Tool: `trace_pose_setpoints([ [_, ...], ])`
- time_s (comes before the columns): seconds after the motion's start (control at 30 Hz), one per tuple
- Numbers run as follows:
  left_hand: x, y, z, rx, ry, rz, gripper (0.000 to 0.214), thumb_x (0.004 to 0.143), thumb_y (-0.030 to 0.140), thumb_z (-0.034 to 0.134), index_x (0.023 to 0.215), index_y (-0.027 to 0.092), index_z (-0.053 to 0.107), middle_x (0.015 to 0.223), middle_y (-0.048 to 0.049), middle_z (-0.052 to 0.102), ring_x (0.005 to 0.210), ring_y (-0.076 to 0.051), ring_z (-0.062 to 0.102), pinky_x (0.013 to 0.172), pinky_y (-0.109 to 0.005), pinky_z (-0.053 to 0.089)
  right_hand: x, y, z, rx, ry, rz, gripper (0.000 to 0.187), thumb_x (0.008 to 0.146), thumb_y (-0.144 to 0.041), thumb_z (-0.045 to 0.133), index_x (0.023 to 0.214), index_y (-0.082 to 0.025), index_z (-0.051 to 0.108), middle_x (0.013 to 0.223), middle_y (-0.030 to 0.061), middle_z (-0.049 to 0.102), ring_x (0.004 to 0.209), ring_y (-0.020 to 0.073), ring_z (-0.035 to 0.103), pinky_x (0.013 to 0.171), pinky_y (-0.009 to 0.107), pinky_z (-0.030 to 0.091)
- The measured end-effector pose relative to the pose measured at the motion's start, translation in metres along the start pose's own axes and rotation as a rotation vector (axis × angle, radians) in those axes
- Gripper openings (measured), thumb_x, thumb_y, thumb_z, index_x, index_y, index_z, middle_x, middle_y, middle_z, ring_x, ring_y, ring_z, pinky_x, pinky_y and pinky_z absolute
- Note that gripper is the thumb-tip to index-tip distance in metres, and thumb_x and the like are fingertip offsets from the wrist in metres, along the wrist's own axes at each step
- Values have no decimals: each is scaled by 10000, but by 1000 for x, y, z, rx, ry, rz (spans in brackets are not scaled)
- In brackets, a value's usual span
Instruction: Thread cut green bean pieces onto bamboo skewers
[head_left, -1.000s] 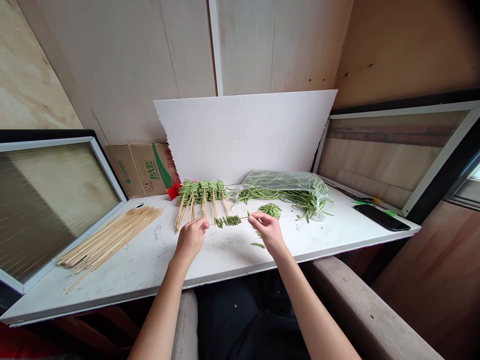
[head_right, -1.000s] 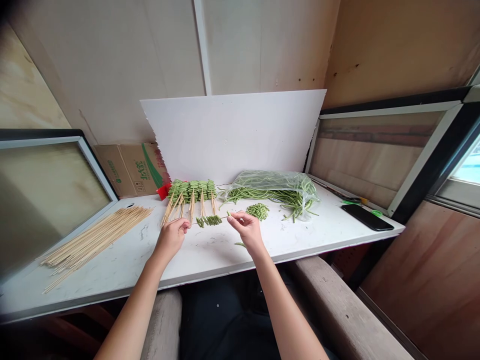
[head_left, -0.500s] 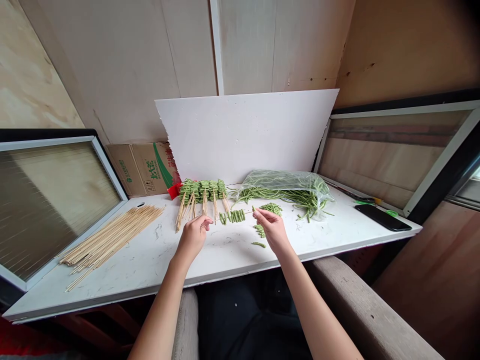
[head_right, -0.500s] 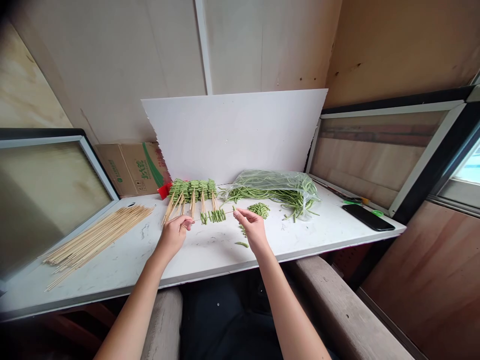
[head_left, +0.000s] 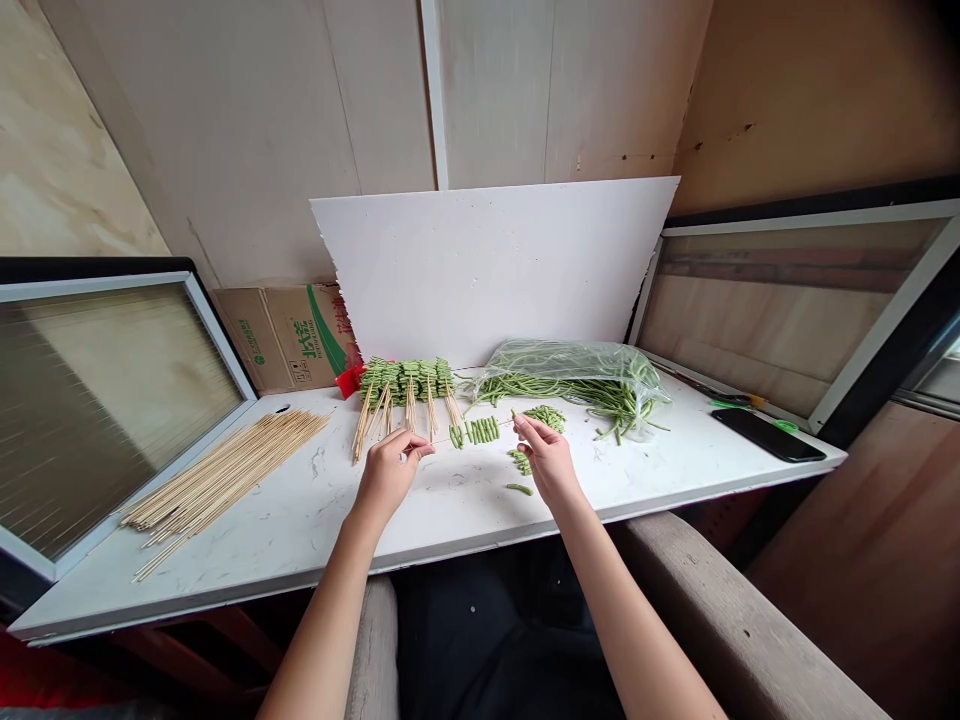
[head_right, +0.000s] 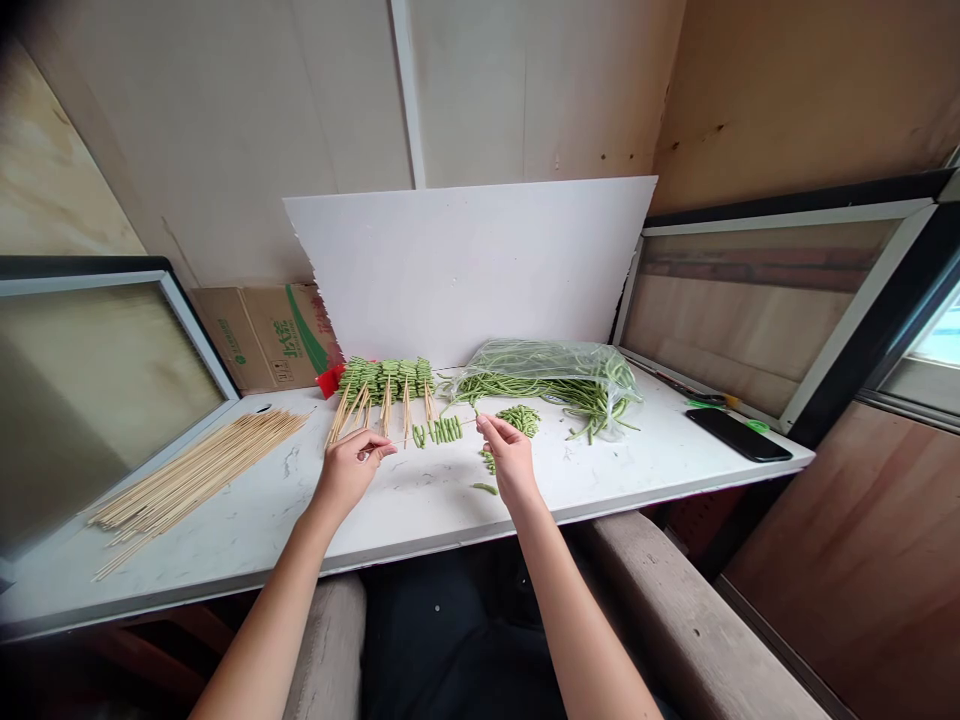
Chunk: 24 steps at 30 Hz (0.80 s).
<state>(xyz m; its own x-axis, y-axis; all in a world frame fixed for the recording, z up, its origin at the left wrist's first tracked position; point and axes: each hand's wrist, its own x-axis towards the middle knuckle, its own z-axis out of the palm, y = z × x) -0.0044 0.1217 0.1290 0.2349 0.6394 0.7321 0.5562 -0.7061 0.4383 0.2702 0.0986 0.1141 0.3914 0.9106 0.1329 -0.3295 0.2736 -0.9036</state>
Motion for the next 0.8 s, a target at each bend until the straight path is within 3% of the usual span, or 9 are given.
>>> trace_pose_setpoints([
  [0.27, -5, 7, 8, 37, 66, -5, 152, 964, 213, 643, 819, 220, 686, 844, -30, 728, 758, -171, 674, 714, -280, 512, -1, 0, 2, 24, 13, -68, 373, 654, -511, 925, 877, -230, 824, 883, 69, 755, 873, 226, 665, 687, 332, 490],
  [0.63, -7, 4, 9, 53, 39, -8, 182, 994, 214, 587, 828, 219, 662, 844, -35, 720, 764, -178, 665, 720, -285, 498, -5, -2, 6, 21, 13, -100, 417, 632, -554, 928, 878, -236, 817, 841, 54, 739, 836, 215, 652, 730, 347, 506],
  [0.8, -7, 4, 12, 34, 46, -13, 185, 981, 180, 566, 815, 220, 635, 826, -34, 701, 767, -184, 655, 705, -283, 488, -6, -1, 5, -34, -6, -149, 398, 688, -556, 898, 921, -243, 823, 863, 55, 751, 828, 217, 656, 750, 366, 516],
])
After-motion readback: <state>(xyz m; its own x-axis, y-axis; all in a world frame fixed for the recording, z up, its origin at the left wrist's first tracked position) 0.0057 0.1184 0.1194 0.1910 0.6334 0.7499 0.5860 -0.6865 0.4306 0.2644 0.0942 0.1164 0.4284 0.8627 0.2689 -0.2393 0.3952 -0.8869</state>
